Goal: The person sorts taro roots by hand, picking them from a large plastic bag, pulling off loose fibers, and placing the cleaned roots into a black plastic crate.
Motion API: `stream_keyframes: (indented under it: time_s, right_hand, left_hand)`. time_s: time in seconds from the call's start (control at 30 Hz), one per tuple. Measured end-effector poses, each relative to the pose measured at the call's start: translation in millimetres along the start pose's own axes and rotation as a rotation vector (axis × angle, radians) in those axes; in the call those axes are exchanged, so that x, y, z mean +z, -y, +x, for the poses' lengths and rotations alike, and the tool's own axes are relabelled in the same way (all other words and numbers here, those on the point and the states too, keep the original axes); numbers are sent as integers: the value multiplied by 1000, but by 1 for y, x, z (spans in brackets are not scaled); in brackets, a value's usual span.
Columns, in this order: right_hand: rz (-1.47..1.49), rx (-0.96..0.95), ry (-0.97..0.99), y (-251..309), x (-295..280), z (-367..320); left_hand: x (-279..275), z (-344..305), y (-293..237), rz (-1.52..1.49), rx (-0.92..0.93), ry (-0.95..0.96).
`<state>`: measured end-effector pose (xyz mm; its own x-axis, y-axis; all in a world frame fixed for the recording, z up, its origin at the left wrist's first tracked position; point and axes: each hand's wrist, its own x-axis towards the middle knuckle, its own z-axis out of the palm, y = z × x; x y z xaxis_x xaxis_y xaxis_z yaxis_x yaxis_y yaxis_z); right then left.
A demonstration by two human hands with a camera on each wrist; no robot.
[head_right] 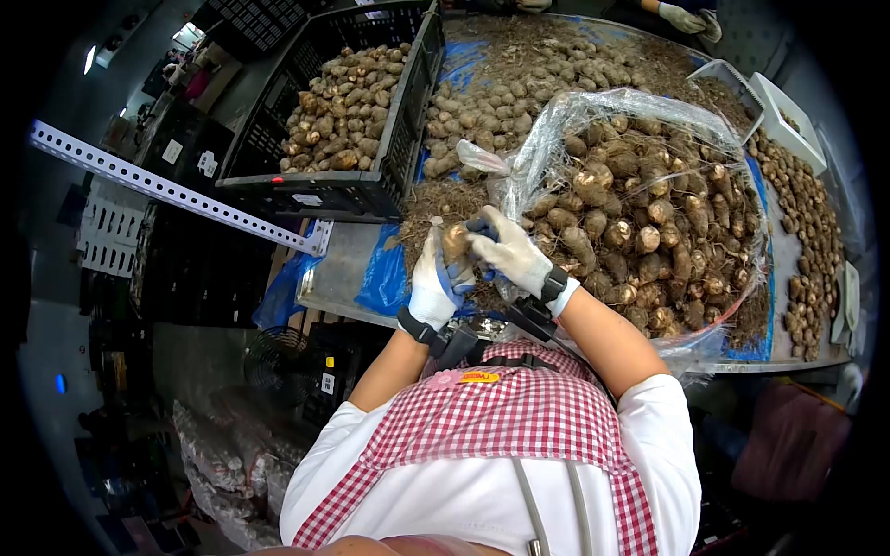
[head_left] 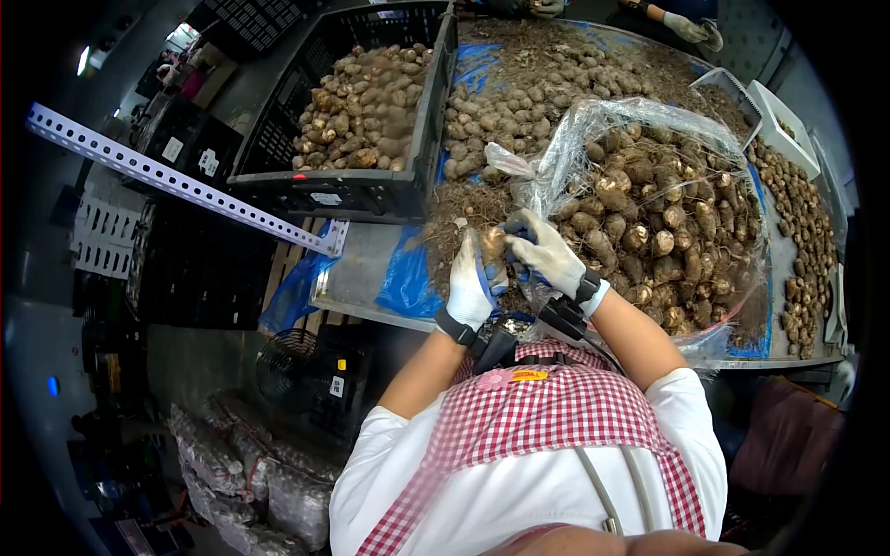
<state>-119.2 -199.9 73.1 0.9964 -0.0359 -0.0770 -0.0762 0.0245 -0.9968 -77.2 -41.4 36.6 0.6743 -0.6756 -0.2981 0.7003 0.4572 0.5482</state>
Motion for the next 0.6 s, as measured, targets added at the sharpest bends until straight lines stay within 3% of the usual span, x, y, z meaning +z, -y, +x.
stream_keyframes:
  time_s: [0.03, 0.1, 0.17, 0.23, 0.37, 0.47, 0.6]
  right_hand:
    - [45, 16, 0, -1, -1, -1]
    - [55, 28, 18, -5, -5, 0]
    - [139, 69, 52, -4, -6, -2]
    - [32, 33, 45, 6, -5, -5]
    - [-221, -57, 10, 4, -7, -7]
    - [-208, -140, 15, 7, -9, -10]
    - [-187, -116, 8, 25, -5, -17]
  left_hand:
    - [-9, 4, 0, -80, -48, 106]
    - [-11, 8, -1, -102, -98, 133]
    - [0, 8, -3, -27, -103, 11]
    - [2, 9, -4, -29, -111, -36]
    - [-3, 10, -5, -90, -100, 116]
    - [11, 5, -8, -3, -39, 80]
    - [-42, 24, 3, 827, 348, -6]
